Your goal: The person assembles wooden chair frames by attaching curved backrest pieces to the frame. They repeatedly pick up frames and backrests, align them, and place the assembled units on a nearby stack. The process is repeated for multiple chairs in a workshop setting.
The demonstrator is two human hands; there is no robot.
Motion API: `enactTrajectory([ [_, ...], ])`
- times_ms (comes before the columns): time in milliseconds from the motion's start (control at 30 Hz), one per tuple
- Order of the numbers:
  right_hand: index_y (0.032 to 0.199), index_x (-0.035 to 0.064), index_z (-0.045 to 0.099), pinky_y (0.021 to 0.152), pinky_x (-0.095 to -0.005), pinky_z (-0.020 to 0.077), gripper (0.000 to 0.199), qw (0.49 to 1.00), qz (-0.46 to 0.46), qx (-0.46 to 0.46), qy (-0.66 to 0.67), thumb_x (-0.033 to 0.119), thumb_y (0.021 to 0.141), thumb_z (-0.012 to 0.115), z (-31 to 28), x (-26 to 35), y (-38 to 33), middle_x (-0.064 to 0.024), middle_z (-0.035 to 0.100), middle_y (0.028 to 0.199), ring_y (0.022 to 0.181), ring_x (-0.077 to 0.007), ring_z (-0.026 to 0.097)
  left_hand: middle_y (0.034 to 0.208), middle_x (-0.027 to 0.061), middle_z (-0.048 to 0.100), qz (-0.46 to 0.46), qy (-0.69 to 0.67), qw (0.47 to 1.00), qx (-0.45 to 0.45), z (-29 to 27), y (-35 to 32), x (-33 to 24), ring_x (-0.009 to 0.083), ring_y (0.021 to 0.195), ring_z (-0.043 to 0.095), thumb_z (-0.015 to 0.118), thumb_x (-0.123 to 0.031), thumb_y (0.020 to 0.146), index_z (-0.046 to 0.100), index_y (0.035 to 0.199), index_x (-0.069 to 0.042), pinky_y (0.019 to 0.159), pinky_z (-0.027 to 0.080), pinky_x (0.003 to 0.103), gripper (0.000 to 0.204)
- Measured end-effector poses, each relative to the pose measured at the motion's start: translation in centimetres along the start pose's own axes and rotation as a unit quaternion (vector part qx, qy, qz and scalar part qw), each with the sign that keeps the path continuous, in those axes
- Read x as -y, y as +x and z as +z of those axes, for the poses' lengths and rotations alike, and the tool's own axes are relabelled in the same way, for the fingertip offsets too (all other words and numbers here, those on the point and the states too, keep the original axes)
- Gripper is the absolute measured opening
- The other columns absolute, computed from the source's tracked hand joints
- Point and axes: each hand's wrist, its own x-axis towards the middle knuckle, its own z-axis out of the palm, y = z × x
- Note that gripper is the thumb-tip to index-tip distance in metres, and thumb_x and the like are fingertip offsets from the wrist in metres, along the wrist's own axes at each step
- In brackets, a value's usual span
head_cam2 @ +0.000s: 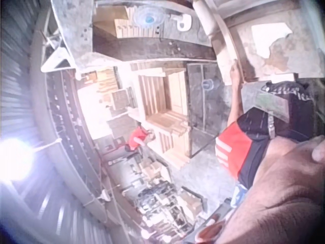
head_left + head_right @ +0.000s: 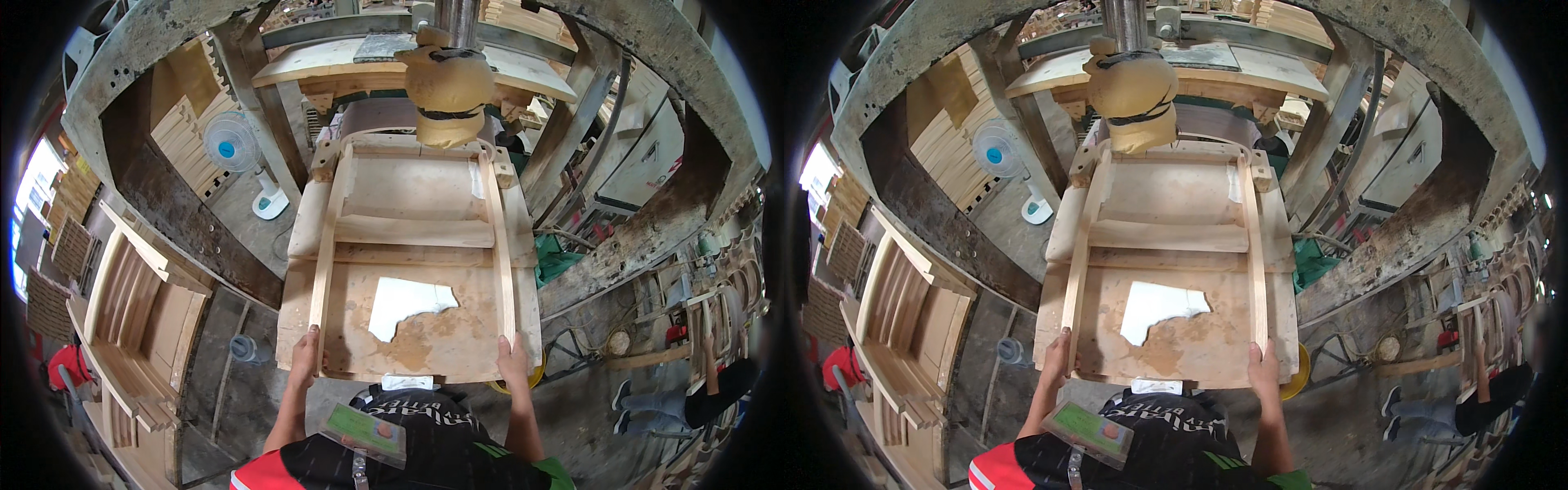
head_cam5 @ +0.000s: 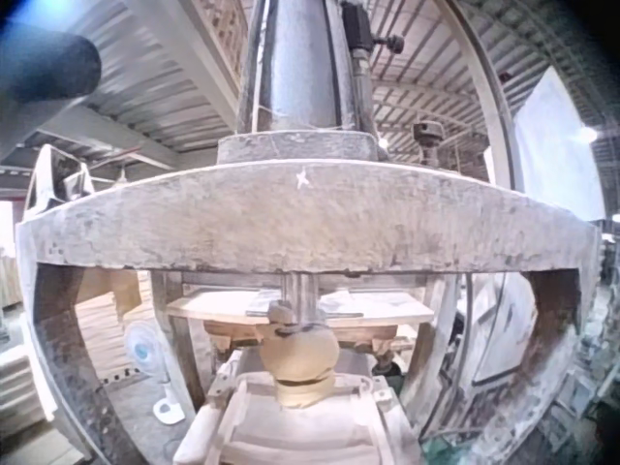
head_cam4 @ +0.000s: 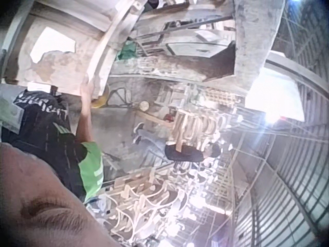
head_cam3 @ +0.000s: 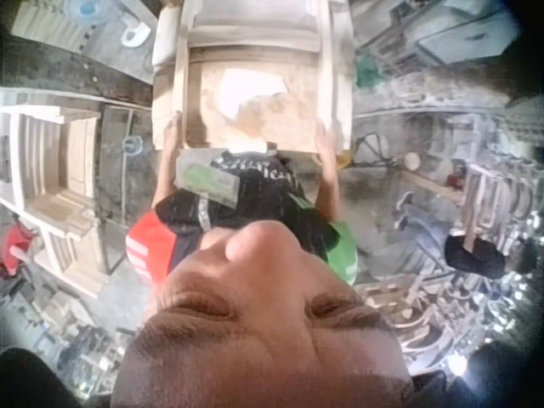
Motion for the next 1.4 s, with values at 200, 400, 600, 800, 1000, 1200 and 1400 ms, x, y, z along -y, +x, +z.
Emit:
enactTrajectory([
  [200,0.137,0.0068,0.051,0.062,-0.0387,0.0567,0.043,1.0,-0.016,-0.003,0.015,0.036,0.105,0.055,0.0,-0.6,0.1,-0.0144,0.066,0.091,0.069,-0.0242,0.066,0.073,0.0101,0.066,-0.007,0.011,1.0,0.012,0.0,0.0,-0.2,0.015,0.052,0.06,0.053,-0.062,0.102,0.064,0.118,-0.002,0.045,0.045,0.03,0.063],
  [400,0.135,0.0061,0.051,0.063,-0.04,0.0574,0.042,1.0,-0.017,0.004,-0.012,0.036,0.106,0.054,0.1,-0.4,0.2,-0.0159,0.066,0.091,0.07,-0.0262,0.067,0.071,0.0092,0.065,0.003,0.01,1.0,0.004,-0.1,0.1,0.2,0.0165,0.052,0.061,0.051,-0.064,0.102,0.061,0.116,-0.004,0.037,0.039,0.03,0.063],
  [600,0.136,0.0062,0.051,0.063,-0.0404,0.0571,0.042,1.0,-0.009,-0.004,-0.028,0.036,0.106,0.054,-0.3,-0.4,0.0,-0.0162,0.067,0.09,0.069,-0.0265,0.068,0.073,0.0098,0.065,-0.014,0.029,0.999,0.009,0.2,0.0,-0.3,0.0165,0.052,0.062,0.05,-0.065,0.102,0.06,0.118,-0.004,0.037,0.039,0.03,0.064],
  [800,0.132,0.0049,0.05,0.091,-0.0561,0.0479,0.042,0.998,0.063,0.029,-0.015,0.038,0.105,0.052,-0.7,2.0,-0.6,-0.0334,0.067,0.109,0.107,-0.0531,0.063,0.074,0.01,0.066,-0.017,0.022,1.0,0.012,-0.2,0.1,0.0,0.0162,0.054,0.061,0.05,-0.065,0.102,0.059,0.118,-0.004,0.041,0.041,0.03,0.064],
  [1000,0.134,0.0056,0.05,0.092,-0.0553,0.0481,0.044,0.998,0.059,0.026,-0.022,0.039,0.105,0.052,-0.8,2.2,-0.7,-0.0333,0.068,0.111,0.109,-0.0527,0.063,0.072,0.0073,0.064,-0.01,0.009,1.0,0.001,0.1,-0.3,-0.1,0.0134,0.053,0.06,0.054,-0.065,0.1,0.063,0.112,-0.005,0.039,0.04,0.028,0.061],
  [1200,0.133,0.0057,0.051,0.082,-0.0496,0.0501,0.043,0.999,0.032,0.005,-0.014,0.038,0.105,0.053,-0.4,1.0,-0.3,-0.0262,0.067,0.102,0.094,-0.0428,0.064,0.071,0.0074,0.064,0.004,0.012,1.0,0.014,0.0,-0.1,-0.1,0.0132,0.052,0.059,0.053,-0.065,0.1,0.062,0.112,-0.004,0.039,0.04,0.029,0.063],
  [1400,0.128,0.0049,0.056,0.076,-0.0468,0.0528,0.039,0.997,0.0,-0.032,-0.064,0.037,0.105,0.054,-0.7,2.0,-0.9,-0.0192,0.068,0.09,0.079,-0.0337,0.069,0.074,0.0092,0.064,-0.008,0.03,0.999,0.017,-0.2,0.1,0.0,0.0158,0.054,0.061,0.049,-0.067,0.102,0.061,0.113,-0.003,0.045,0.045,0.029,0.066],
])
